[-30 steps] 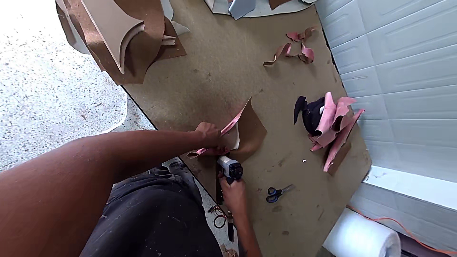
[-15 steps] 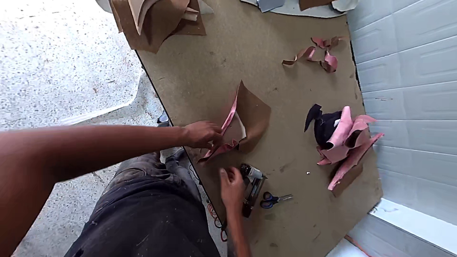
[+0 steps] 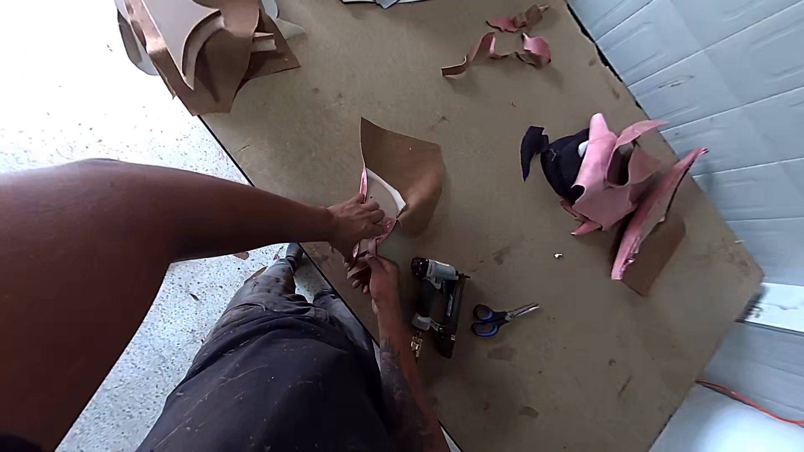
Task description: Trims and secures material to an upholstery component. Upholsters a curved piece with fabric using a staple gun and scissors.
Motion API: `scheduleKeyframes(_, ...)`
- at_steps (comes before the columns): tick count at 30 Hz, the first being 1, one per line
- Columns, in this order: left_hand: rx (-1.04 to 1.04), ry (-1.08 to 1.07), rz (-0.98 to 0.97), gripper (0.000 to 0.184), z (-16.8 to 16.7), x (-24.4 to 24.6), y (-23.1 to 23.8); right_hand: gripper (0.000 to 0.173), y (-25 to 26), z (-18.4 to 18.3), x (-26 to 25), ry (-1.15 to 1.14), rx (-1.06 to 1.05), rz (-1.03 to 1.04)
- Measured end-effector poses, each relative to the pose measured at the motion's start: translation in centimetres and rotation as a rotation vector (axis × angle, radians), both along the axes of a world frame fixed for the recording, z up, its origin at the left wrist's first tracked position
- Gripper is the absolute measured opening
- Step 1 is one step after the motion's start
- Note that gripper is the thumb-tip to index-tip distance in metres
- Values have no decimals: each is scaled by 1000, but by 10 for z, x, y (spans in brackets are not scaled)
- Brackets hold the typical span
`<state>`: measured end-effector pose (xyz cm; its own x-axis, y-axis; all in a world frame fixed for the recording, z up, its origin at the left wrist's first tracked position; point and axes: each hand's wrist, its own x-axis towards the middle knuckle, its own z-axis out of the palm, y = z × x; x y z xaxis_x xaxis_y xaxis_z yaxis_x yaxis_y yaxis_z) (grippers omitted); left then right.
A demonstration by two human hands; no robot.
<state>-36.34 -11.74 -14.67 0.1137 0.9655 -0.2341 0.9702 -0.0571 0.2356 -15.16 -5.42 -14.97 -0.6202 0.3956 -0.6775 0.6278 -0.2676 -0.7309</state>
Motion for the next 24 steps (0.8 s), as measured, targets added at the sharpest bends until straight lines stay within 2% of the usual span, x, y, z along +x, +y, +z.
scheduleKeyframes(3,-4,-6,23,80,1,4,4,46,6,-3,2,43,2,19)
scheduleKeyframes(6,-1,-27,27,56,-3,0,8,48,12,-9,8,-35,65,111)
scheduleKeyframes(8,2,-45,29,53,-7,-2,9,43,17,-12,11,-65,82,157)
scheduleKeyframes(13,-25,-142,5,47,-7,-14,10,37,28,-11,4,-60,112,118)
scheduleKeyframes(14,-35,-162,-30,49,-5,-18,9,37,30,-10,3,-61,115,107)
scheduleKeyframes(17,-6,-133,-123,73,2,-24,0,38,32,-12,0,-44,162,128)
scheduleKeyframes(18,23,-129,-136,76,3,-20,-7,40,33,-12,0,-40,193,158)
scheduleKeyframes(21,129,-154,-109,56,-2,1,-27,47,37,-7,0,-105,290,219)
scheduleKeyframes(24,227,-229,-52,17,-18,20,-31,44,41,-1,1,-129,243,210)
